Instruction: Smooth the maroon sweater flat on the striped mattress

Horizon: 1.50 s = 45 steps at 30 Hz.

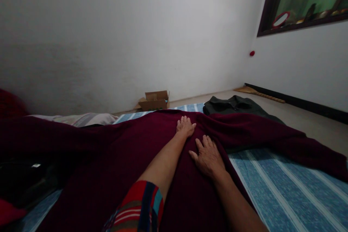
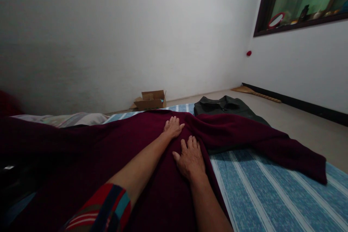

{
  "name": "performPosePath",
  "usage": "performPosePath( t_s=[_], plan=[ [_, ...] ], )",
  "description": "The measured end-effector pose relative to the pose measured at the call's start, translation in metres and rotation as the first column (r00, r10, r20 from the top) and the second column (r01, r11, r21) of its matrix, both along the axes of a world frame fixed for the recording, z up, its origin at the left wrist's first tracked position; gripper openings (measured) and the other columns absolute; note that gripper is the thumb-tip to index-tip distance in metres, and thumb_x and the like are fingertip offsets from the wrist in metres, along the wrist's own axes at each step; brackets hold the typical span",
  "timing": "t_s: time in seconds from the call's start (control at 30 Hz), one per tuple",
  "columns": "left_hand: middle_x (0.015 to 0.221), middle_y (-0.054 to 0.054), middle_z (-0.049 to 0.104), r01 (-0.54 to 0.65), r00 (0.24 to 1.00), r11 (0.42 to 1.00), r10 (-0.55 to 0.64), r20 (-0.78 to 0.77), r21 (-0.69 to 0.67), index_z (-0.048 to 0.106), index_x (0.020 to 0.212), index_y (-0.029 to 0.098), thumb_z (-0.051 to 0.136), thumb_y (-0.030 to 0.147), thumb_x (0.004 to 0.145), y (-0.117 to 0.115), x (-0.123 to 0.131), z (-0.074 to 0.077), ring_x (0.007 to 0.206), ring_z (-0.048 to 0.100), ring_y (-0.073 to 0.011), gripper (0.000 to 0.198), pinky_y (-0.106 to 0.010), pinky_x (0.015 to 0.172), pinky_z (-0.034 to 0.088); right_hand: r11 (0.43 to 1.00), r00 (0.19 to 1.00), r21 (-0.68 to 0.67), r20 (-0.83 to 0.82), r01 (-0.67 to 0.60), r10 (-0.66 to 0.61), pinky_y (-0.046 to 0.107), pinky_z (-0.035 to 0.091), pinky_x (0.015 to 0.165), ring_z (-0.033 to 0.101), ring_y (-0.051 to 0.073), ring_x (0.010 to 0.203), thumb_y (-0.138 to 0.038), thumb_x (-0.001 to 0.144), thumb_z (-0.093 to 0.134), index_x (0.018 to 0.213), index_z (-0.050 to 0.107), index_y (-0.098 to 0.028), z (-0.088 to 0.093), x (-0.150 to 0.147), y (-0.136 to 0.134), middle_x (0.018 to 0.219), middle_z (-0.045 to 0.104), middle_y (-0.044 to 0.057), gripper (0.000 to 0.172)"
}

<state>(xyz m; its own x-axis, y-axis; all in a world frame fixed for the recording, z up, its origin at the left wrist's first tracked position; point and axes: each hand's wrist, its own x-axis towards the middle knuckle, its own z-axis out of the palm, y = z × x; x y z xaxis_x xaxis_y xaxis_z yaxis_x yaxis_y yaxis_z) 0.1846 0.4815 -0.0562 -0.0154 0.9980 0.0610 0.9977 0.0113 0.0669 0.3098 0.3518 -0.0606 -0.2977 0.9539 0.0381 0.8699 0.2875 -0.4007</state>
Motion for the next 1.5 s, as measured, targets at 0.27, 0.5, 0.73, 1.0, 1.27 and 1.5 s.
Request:
performPosePath(
  t_s=[0.27,0.5,0.73,1.0,1.27,1.5],
  plan=[
    [0.15,-0.012,0.021,-0.003,1.0,0.994,0.004,0.011,-0.112,0.035,0.136,0.015,0.023,0.057,0.087,0.011,-0.003,0.006,0.138,0.013,-0.0289,0.065,-0.048,0.107,0.019,1.0,1.0,0.006,-0.002,0.002,-0.002,0.042,0.012,0.108,0.01,0.03,0.137,-0.056,0.089,0.032,0.14,0.033,-0.013,0.0,0.001,-0.001,0.149,0.021,0.017,0.067],
    [0.149,-0.011,0.024,-0.03,1.0,0.996,0.03,0.007,-0.088,0.037,0.134,0.018,0.024,0.058,0.087,0.016,0.002,0.004,0.137,0.014,-0.0313,0.063,-0.051,0.106,0.019,1.0,1.0,0.01,0.003,-0.004,0.004,0.043,0.01,0.108,0.009,0.031,0.138,-0.056,0.089,0.031,0.141,0.033,-0.012,0.002,0.001,-0.001,0.149,0.021,0.017,0.067],
    [0.149,-0.013,0.024,-0.019,1.0,0.999,0.019,0.008,-0.041,0.037,0.133,0.015,0.023,0.055,0.088,0.016,0.002,0.0,0.138,0.013,-0.0292,0.062,-0.049,0.107,0.017,1.0,1.0,-0.009,-0.003,-0.004,0.004,0.043,0.01,0.108,0.008,0.031,0.138,-0.056,0.089,0.032,0.141,0.032,-0.012,0.004,0.001,0.0,0.149,0.02,0.016,0.068],
    [0.145,-0.011,0.033,0.129,0.992,0.99,-0.129,0.005,0.057,0.041,0.126,0.017,0.027,0.045,0.092,0.013,0.003,-0.002,0.135,0.023,-0.0231,0.046,-0.042,0.108,0.018,1.0,1.0,0.0,-0.007,-0.003,0.003,0.042,0.008,0.108,0.008,0.032,0.137,-0.055,0.089,0.032,0.141,0.032,-0.012,0.005,0.002,-0.001,0.149,0.02,0.017,0.068],
    [0.138,-0.009,0.041,0.214,0.977,0.977,-0.214,0.007,0.018,0.043,0.122,0.019,0.026,0.038,0.093,0.018,0.01,-0.002,0.129,0.033,-0.0211,0.038,-0.038,0.104,0.027,1.0,1.0,-0.013,-0.004,-0.001,0.001,0.042,0.009,0.108,0.007,0.031,0.138,-0.056,0.089,0.032,0.141,0.032,-0.012,0.004,0.002,0.0,0.149,0.019,0.017,0.068],
    [0.145,-0.012,0.032,0.184,0.983,0.982,-0.184,-0.007,-0.035,0.04,0.127,0.017,0.022,0.043,0.093,0.023,0.015,-0.003,0.134,0.026,-0.0254,0.046,-0.046,0.104,0.025,1.0,1.0,-0.014,-0.016,0.008,-0.008,0.042,0.01,0.108,0.007,0.03,0.138,-0.054,0.089,0.034,0.141,0.032,-0.013,0.004,0.001,0.0,0.149,0.019,0.017,0.067]
  ],
)
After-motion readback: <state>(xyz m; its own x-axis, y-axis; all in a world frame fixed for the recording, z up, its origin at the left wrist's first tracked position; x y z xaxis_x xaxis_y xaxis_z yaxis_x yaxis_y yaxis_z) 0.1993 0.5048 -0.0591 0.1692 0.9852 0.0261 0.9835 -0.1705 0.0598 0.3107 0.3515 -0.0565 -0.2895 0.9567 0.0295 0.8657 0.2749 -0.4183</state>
